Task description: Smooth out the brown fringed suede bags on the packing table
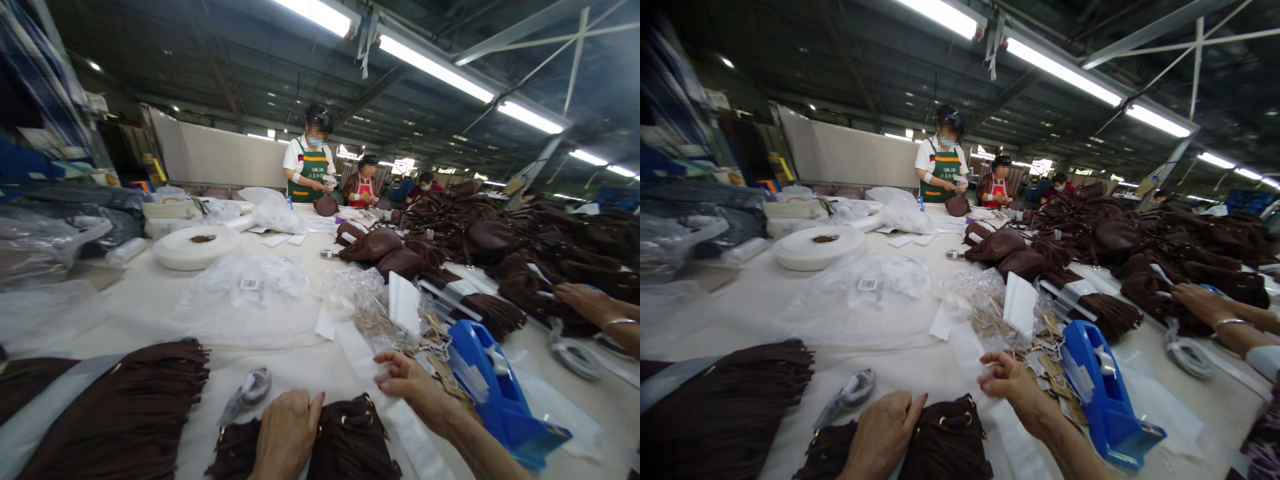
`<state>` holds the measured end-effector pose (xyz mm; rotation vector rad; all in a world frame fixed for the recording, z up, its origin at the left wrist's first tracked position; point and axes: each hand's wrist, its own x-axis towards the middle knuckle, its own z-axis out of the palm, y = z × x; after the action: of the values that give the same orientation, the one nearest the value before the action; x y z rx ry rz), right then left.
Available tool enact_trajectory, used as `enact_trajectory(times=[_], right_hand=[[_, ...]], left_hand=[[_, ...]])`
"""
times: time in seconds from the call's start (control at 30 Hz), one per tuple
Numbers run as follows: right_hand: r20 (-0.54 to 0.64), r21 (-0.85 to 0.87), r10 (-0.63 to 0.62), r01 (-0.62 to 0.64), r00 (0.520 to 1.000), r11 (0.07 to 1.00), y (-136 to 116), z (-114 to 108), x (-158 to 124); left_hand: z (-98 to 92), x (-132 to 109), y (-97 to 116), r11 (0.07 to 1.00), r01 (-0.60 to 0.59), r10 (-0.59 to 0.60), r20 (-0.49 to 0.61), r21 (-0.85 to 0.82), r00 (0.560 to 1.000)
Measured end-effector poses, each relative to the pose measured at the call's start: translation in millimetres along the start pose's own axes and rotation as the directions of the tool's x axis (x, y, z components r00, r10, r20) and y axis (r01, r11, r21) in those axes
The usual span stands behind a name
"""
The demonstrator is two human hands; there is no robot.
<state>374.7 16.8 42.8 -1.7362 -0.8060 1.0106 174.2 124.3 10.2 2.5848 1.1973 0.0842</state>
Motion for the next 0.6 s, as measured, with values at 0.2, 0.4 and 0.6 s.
enact_trajectory(times=[0.2, 0.4, 0.6], right_hand=[[0.301, -0.207, 0.331, -0.277, 0.894, 0.938, 6.8, -17.1, -34.7], [-0.036, -0.003, 0.125, -0.126, 0.991, 0.992, -2.7, 4.5, 6.9], [-0.009, 0.177, 0.093, -0.090, 0.996, 0.980, 8.4, 26.5, 53.9]], left_hand=[[2.2, 1.0, -1.3, 1.000, -0.013, 0.013, -0.001, -0.026, 1.000], [2.2, 1.6, -2.8, 1.000, 0.004, -0.004, 0.007, -0.025, 1.000], [20.0, 5.4, -8.5, 0.999, -0.024, 0.022, -0.069, -0.023, 0.997]])
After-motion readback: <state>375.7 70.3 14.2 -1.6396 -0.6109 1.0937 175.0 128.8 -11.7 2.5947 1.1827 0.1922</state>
